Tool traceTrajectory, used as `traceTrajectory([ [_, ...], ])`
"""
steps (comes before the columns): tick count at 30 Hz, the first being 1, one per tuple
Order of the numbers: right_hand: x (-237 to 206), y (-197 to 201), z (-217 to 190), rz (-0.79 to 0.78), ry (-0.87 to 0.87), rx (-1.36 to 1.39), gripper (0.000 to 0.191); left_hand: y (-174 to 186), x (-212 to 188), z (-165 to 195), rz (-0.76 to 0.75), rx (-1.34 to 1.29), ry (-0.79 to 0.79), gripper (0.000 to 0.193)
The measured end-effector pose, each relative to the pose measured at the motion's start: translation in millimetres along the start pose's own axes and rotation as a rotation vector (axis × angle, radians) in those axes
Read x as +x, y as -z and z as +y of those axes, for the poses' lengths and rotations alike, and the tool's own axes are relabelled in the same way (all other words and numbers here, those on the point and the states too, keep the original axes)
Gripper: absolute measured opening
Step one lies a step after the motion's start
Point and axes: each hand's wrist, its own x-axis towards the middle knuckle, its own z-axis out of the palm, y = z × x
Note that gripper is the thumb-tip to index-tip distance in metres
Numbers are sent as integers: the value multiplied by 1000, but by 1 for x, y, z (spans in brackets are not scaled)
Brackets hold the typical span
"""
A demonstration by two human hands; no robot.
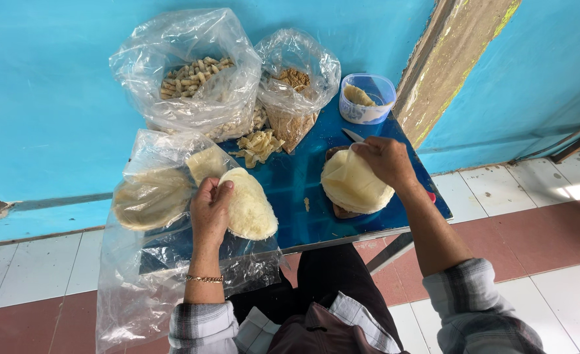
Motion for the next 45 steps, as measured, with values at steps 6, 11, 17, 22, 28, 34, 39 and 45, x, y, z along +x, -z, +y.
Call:
traceTrajectory([
  [6, 0, -3, 16, 45, -11, -275, 33, -1, 1, 0, -12, -47, -12, 17],
  [11, -2, -6, 28, 14, -72, -266, 32, -1, 0, 1, 0, -24, 39, 16],
  [17, -16, 0, 15, 31, -44, -337, 39, -2, -2, 3, -3, -1, 18, 19],
  [22, -40, -3, 21, 244, 194, -395, 56, -3, -2, 4, -28, -51, 3, 19],
  [28, -49, -24, 44, -116, 410, -455, 87, -3, -1, 2, -40, -52, 5, 19],
  [34, -69, -28, 11, -146, 422, -517, 98, -7, -4, 2, -128, -171, 23, 17],
  [39, -96, -27, -53, 31, 523, -88, 58, -22, -15, 6, -196, -359, 26, 14],
  [45, -140, -78, -116, -104, 582, 273, 41, -40, -50, 16, -265, -492, 157, 22],
])
